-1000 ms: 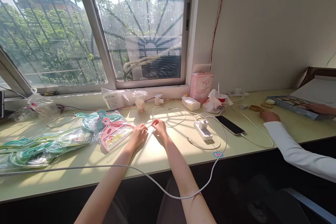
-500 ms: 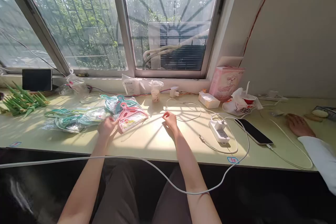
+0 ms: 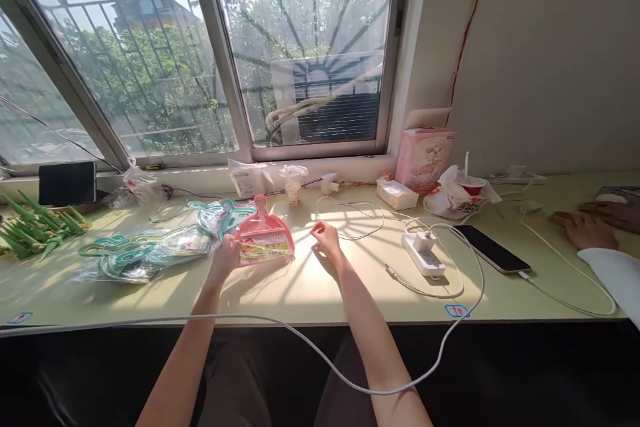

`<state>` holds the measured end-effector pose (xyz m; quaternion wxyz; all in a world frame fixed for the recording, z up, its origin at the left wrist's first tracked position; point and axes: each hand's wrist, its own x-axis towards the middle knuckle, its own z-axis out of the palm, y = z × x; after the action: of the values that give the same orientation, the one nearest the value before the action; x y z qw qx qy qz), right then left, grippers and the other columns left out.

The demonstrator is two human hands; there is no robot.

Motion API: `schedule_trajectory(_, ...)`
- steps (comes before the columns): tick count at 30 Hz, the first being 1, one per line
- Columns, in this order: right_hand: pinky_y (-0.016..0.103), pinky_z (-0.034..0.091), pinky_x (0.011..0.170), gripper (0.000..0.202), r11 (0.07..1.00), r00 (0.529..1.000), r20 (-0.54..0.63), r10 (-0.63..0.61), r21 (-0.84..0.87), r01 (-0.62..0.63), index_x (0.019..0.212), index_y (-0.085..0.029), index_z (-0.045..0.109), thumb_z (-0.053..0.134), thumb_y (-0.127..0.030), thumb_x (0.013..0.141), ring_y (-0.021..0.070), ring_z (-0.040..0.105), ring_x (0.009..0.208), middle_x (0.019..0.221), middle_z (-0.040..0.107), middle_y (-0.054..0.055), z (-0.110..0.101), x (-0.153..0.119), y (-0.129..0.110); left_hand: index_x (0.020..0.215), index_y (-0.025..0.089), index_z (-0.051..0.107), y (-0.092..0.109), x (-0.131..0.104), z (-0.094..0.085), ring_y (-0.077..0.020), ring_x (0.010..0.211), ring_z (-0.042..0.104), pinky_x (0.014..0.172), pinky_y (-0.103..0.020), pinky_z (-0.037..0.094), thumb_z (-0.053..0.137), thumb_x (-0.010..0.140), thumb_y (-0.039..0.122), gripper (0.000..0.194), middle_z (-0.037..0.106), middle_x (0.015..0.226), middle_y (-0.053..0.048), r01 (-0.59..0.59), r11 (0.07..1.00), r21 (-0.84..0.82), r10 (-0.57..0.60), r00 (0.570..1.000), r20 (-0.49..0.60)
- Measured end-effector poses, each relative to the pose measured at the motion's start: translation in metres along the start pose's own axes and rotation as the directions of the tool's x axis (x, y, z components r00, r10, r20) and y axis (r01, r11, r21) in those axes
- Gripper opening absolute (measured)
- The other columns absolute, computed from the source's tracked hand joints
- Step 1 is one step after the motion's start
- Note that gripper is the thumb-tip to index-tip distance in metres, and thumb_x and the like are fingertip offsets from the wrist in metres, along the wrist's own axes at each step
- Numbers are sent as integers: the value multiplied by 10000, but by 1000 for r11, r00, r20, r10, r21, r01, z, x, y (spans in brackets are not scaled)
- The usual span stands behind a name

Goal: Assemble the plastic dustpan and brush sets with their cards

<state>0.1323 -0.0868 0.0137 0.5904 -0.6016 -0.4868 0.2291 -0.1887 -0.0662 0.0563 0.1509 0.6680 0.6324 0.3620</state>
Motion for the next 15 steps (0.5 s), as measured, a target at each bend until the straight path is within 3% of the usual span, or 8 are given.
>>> schedule_trajectory(4,375,597,827,85,994,970,-236,-59,72,78,897,-278,665,718,-345,893,262,771,905,1038,841,83,-10,4,-10,1004,279,542,47,28,34,-337,971,763,942,-438,576,535,1046,204,86,687,843,-48,-1,954,-299,-11,999,-39)
schedule_trajectory(7,407,612,893,91,987,937,-317,-144,18,158,927,-283,653,638,-369,953,276,766,961,1064,829,96,-17,4,-16,1045,271,557,83,43,70,-334,1071,775,1012,-450,590,572,1063,210,65,736,927,-74,97,803,-588,-94,995,35)
schedule_trajectory(9,439,616,938,117,977,946,-246,-212,-34,210,873,-286,675,662,-377,945,296,764,971,1009,824,97,-17,3,-16,1043,265,565,98,46,95,-314,1089,791,1014,-442,613,625,1089,260,76,773,989,-102,166,682,-712,-113,986,122)
schedule_trajectory(11,451,618,921,178,970,967,-85,-242,-61,237,769,-291,692,713,-380,922,308,765,911,912,822,99,-11,0,-13,1033,251,596,101,44,116,-281,998,810,959,-423,648,684,1101,344,145,793,991,-116,205,611,-765,-77,977,200)
schedule_trajectory(13,425,606,838,281,973,974,96,-205,-84,213,656,-295,687,745,-386,915,295,746,787,778,802,89,-2,-4,-8,1026,233,639,96,39,133,-250,880,807,880,-393,672,752,1073,404,210,792,942,-101,242,556,-796,-39,963,265)
schedule_trajectory(15,378,571,749,349,981,969,205,-134,-113,159,596,-289,696,744,-398,924,265,718,691,682,780,68,6,-8,-4,1030,228,666,88,35,141,-236,820,799,818,-370,679,819,1018,416,243,767,870,-57,290,472,-833,-64,953,295)
